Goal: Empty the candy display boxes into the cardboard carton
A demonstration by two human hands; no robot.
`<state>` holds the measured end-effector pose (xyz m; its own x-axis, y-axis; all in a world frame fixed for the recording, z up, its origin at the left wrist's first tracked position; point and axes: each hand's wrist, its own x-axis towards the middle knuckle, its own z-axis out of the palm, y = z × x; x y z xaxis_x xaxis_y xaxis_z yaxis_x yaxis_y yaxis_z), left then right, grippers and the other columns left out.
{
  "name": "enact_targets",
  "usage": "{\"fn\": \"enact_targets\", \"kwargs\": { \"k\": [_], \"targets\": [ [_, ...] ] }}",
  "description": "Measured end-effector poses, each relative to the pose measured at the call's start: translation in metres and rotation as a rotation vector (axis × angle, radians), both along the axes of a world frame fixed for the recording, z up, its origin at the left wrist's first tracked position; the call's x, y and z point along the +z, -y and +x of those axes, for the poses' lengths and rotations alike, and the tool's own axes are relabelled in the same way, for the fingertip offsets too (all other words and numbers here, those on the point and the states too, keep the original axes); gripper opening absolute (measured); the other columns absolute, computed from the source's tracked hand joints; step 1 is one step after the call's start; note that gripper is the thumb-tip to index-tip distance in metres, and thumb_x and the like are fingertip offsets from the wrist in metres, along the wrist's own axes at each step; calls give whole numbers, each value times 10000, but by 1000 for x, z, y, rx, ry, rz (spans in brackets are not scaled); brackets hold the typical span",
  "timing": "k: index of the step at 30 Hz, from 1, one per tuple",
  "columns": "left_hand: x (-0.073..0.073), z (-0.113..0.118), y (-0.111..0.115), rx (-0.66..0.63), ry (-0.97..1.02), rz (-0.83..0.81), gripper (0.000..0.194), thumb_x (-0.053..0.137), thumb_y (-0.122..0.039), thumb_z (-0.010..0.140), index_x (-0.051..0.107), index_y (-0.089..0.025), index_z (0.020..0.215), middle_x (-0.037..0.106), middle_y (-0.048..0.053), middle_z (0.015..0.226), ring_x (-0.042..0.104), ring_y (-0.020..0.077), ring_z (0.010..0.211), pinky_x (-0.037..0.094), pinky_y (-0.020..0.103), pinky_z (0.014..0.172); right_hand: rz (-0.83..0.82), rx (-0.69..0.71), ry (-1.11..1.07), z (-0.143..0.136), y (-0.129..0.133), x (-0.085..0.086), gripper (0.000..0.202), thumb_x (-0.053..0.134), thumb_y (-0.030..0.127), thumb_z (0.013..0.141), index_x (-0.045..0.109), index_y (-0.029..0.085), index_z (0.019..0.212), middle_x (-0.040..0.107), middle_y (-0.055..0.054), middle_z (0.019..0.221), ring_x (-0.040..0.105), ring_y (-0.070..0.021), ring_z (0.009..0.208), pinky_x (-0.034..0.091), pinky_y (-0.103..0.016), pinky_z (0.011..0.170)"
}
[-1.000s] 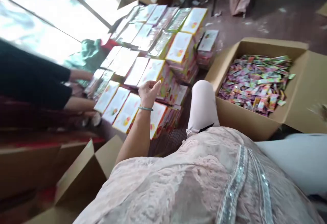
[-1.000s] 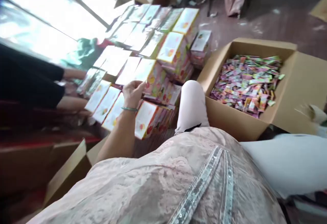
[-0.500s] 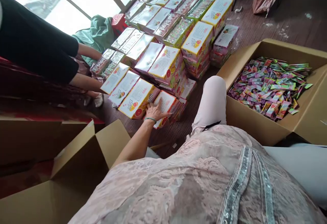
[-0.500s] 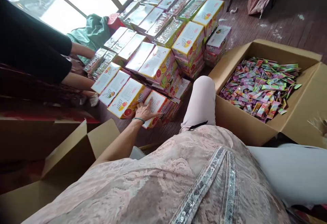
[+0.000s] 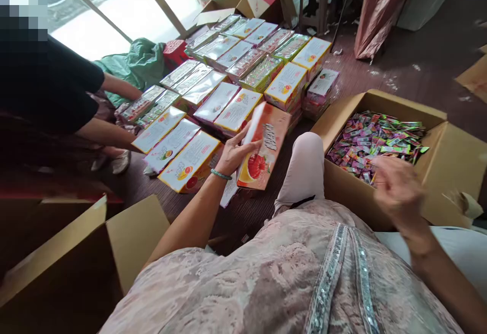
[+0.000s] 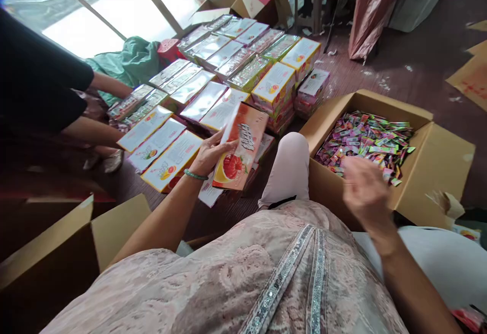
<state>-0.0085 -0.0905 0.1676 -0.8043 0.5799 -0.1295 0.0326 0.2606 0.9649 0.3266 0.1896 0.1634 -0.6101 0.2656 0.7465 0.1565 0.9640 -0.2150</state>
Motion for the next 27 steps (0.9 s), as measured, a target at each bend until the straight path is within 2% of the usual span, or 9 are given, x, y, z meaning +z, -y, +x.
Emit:
{"fn": "enact_targets", "kwargs": {
  "k": [1,3,6,9,11,15,21,23,27],
  "targets": [
    [9,6,-22,-102,6,10,1008,884,-526,675,660,-189,1599,808,81,1213,725,342,1110,611,438,967,25,150,44,-21,13,5,323,544,296,1170,758,281,1412,794,-123,1279,738,-286,1240,610,-510,1052],
    [20,21,-64,-313,-2,-14,978,915,-462,649,697,-201,1566,815,61,1198,729,324,1040,608,417,913,90,317,201,-61,35,14,351,512,260,1179,713,258,1467,726,-104,1441,622,-295,1421,523,-533,1202],
    [18,41,-114,-536,51,-3,980,880,-389,647,680,-175,1582,818,40,1110,717,275,912,587,371,824,191,354,398,-94,39,21,314,556,342,1181,742,163,1358,731,-149,1325,580,-328,1375,463,-531,1193],
    [3,49,-145,-566,42,-41,948,872,-364,620,722,-136,1528,808,28,996,688,240,817,556,336,751,238,320,585,-89,21,16,316,685,429,1125,769,124,1146,719,-164,1170,582,-343,1237,453,-518,1118],
    [-6,47,-157,-554,-7,-66,886,882,-363,606,775,-142,1458,807,20,969,697,248,824,559,336,759,242,301,641,-79,14,9,333,734,453,1097,758,125,1143,703,-164,1163,564,-346,1222,450,-502,1087],
    [-11,41,-166,-574,-79,-87,720,847,-343,628,848,-185,1331,819,11,972,729,277,898,582,350,823,189,252,650,-77,18,1,426,788,456,1067,703,130,1328,679,-154,1207,564,-331,1155,467,-451,984],
    [-12,38,-172,-560,61,-104,820,868,-345,557,828,-128,1348,815,43,975,688,232,815,547,311,712,173,299,643,-85,17,-6,196,742,299,1077,728,125,1166,692,-167,1207,540,-350,1261,406,-481,1072],
    [-14,35,-174,-542,155,-118,838,881,-318,510,831,-116,1322,803,35,909,656,198,734,519,289,650,229,351,570,-79,9,-12,105,625,165,1093,727,143,1087,706,-131,1071,585,-313,1131,411,-453,1024],
    [-16,32,-179,-565,399,-160,676,902,-245,470,862,-137,1136,799,25,829,663,180,660,533,278,620,185,408,314,-65,-6,-14,329,434,42,1088,666,191,908,626,-54,821,557,-243,815,434,-396,895]
  ]
}}
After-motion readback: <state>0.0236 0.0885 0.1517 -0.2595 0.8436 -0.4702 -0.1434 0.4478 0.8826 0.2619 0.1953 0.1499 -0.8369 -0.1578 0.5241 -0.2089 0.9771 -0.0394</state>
